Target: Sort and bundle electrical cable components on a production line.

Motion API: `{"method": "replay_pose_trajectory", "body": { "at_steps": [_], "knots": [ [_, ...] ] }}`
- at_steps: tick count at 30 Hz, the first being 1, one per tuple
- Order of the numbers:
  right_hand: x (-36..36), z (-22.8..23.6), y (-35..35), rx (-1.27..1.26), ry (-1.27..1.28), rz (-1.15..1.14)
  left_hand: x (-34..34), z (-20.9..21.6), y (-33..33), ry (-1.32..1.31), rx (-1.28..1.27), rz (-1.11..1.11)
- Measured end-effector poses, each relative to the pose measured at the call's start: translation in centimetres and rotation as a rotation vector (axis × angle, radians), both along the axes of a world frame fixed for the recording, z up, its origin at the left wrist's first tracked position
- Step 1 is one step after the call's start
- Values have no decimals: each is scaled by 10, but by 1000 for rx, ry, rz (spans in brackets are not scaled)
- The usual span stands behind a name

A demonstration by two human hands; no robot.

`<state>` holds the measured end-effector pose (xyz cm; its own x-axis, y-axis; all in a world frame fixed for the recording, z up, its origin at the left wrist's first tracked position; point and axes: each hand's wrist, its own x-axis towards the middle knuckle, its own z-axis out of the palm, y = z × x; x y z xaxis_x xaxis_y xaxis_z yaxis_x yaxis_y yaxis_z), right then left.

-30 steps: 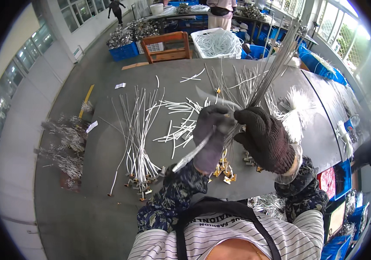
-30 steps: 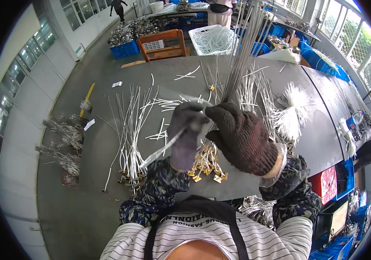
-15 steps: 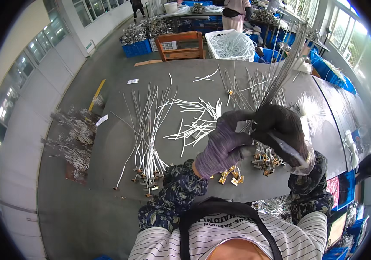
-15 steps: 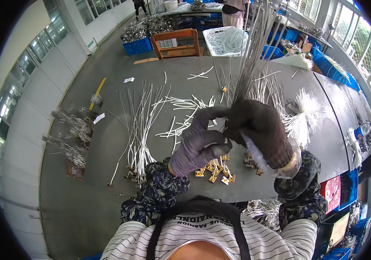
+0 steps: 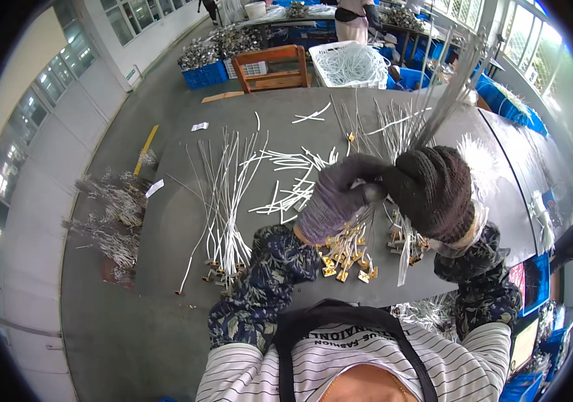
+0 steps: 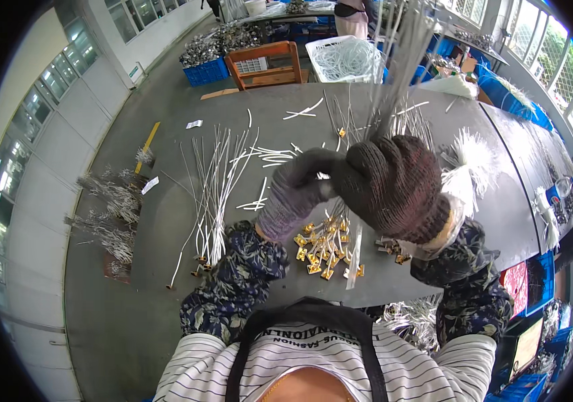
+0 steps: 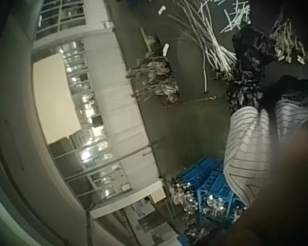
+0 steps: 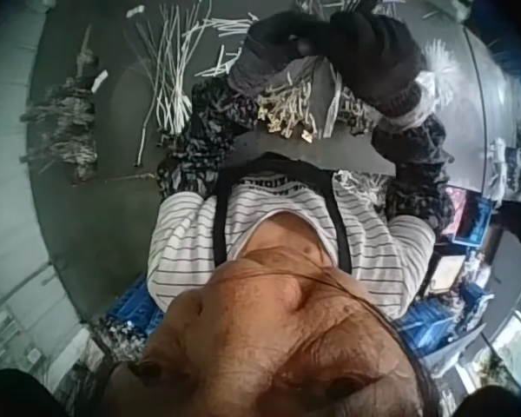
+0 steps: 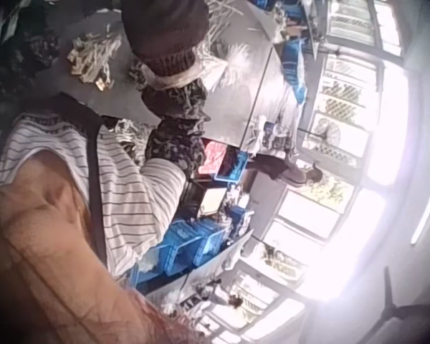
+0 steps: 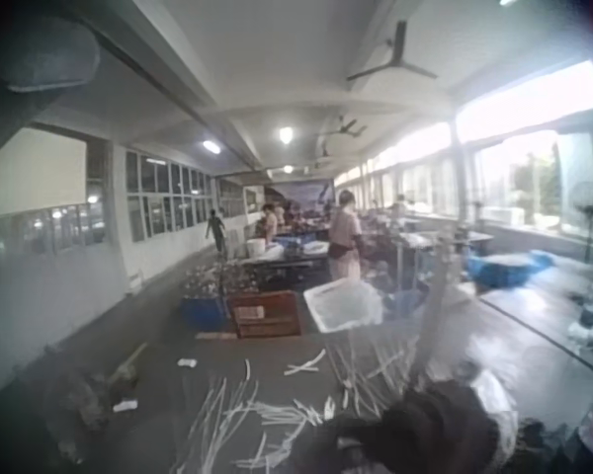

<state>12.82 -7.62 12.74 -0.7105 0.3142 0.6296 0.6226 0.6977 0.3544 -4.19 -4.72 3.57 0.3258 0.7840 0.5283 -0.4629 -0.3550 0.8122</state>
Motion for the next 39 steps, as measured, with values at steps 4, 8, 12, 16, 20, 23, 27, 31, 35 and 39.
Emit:
{"method": "replay_pose_trajectory", "body": {
  "at_steps": [4,8,12,16,20,23,27,31,35,39],
  "knots": [
    [11,-7,-3,-58,9,-197,-20,24,20,589,700,493],
    [34,-23,3,-262,-85,-186,-42,12,46,857,772,769],
    [31,-27,1,-304,70,83,7,7,33,100,-318,209],
    [10,-24,8,-436,115,375,28,-19,54,233,130,398],
    [16,-28,6,-694,308,163,19,-14,44,251,-254,263],
    [13,-28,-5,-717,535,218,8,-31,25,529,-81,463],
    [2,-18,-8,-581,433,-106,-1,-9,-11,431,645,788],
    [2,-9,-7,-394,98,-20,-9,25,-23,365,425,384],
    [10,-23,-6,-670,443,139,-8,-10,-6,320,354,391],
    [10,-19,-3,-897,639,122,-9,2,-18,585,694,559]
  ]
}}
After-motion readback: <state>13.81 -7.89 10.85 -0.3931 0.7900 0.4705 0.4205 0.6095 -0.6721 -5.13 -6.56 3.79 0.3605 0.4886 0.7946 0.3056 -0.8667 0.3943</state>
